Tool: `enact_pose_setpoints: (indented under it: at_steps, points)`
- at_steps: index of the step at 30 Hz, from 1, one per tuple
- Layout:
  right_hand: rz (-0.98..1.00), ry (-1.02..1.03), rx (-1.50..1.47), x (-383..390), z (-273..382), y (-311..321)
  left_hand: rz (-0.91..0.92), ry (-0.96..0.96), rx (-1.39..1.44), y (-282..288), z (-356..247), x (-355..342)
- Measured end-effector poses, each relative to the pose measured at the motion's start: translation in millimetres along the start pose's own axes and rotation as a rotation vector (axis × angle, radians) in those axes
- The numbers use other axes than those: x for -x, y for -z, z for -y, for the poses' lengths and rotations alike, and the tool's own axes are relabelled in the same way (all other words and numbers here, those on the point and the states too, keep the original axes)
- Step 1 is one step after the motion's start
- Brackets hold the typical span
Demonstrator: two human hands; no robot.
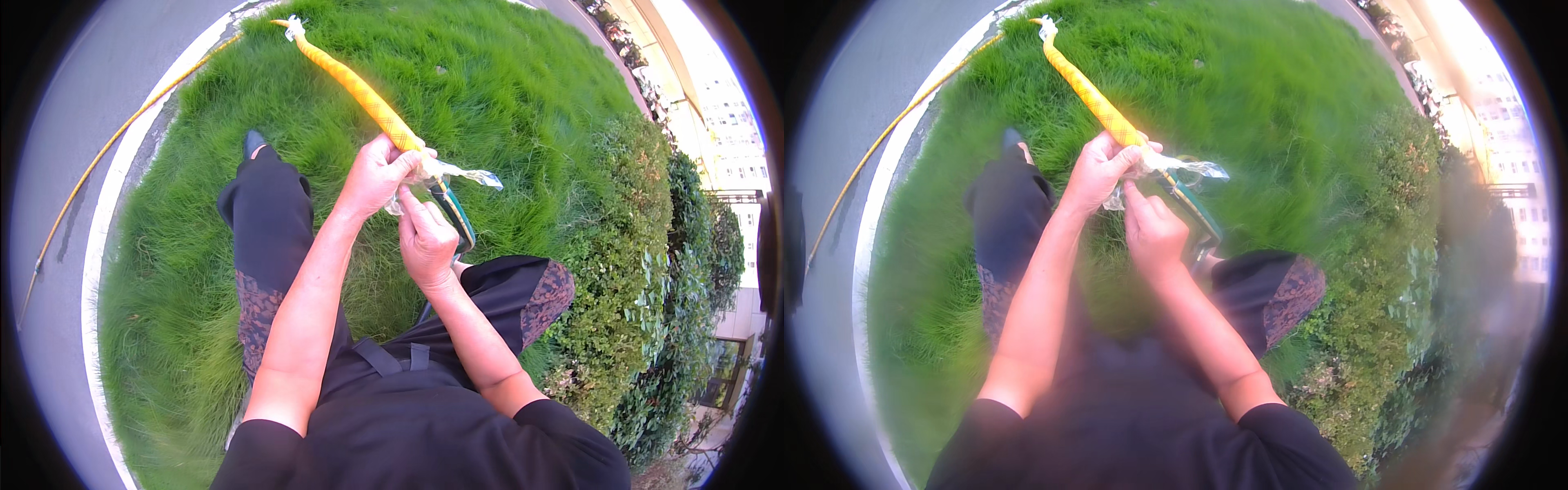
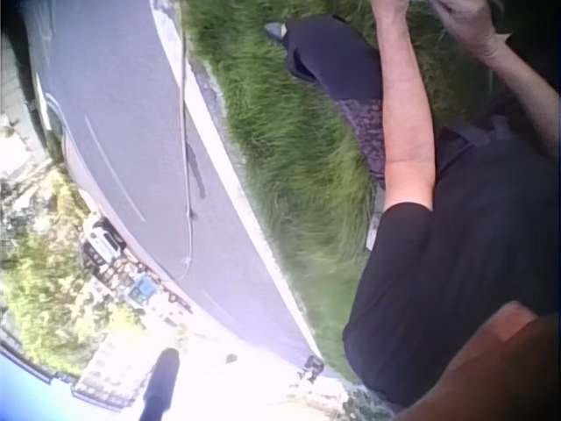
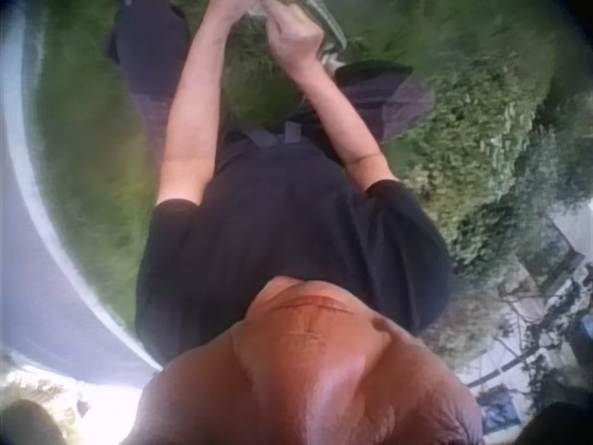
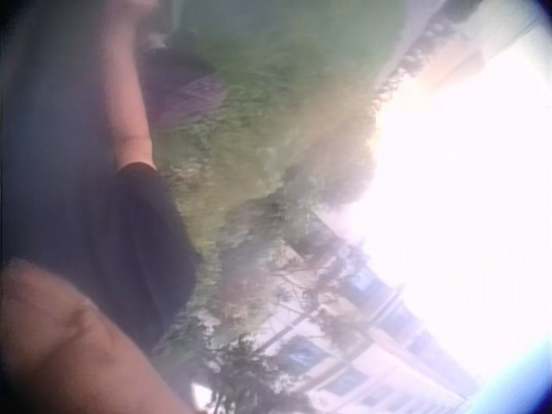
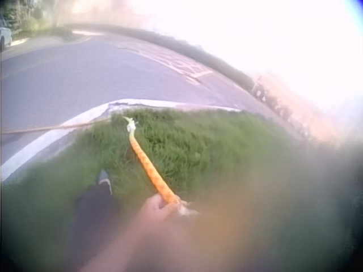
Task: The person uses tape to seal a leak in a garden hose by wrapping it multiple times around the joint where a green hose connects to a yellow hose.
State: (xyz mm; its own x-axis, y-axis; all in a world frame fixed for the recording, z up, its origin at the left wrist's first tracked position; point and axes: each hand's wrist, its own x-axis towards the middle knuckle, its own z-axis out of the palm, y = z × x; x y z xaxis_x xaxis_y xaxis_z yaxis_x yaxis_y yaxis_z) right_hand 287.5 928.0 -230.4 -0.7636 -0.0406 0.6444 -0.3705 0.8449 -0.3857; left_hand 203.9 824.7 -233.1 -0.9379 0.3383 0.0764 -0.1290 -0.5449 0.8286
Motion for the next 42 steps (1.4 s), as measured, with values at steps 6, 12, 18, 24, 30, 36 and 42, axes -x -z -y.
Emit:
enact_pose_setpoints:
  at_steps: [6, 12, 18, 24, 30, 36, 42]
  points:
    - [-0.039, -0.215, -0.154, -1.7, -1.8, -1.3, 0.011, 0.016, 0.019, -3.7, 0.4, -1.1]
    - [0.416, -0.227, 0.158, 16.9, -3.6, 5.0, 0.11, -0.038, -0.247, -6.9, -9.1, 4.8]
    - [0.608, -0.269, 0.135, 15.6, 6.1, 17.8, 0.013, 0.001, -0.248, -8.3, 0.5, 5.4]
    - [0.581, 0.013, 0.035, -12.1, 34.3, 73.2, -0.066, -0.031, -0.301, -11.2, 1.8, 4.3]
    - [0.268, 0.313, 0.262, -94.7, 5.0, 75.7, -0.074, -0.095, -0.385, -7.6, 5.5, 2.7]
    - [0.781, 0.038, -0.067, -108.0, -41.9, 46.1, -0.103, -0.115, -0.263, -7.5, 17.2, 2.6]
    - [0.819, -0.128, -0.185, -114.2, -41.3, 43.2, -0.091, 0.101, -0.313, -2.4, 8.5, 9.8]
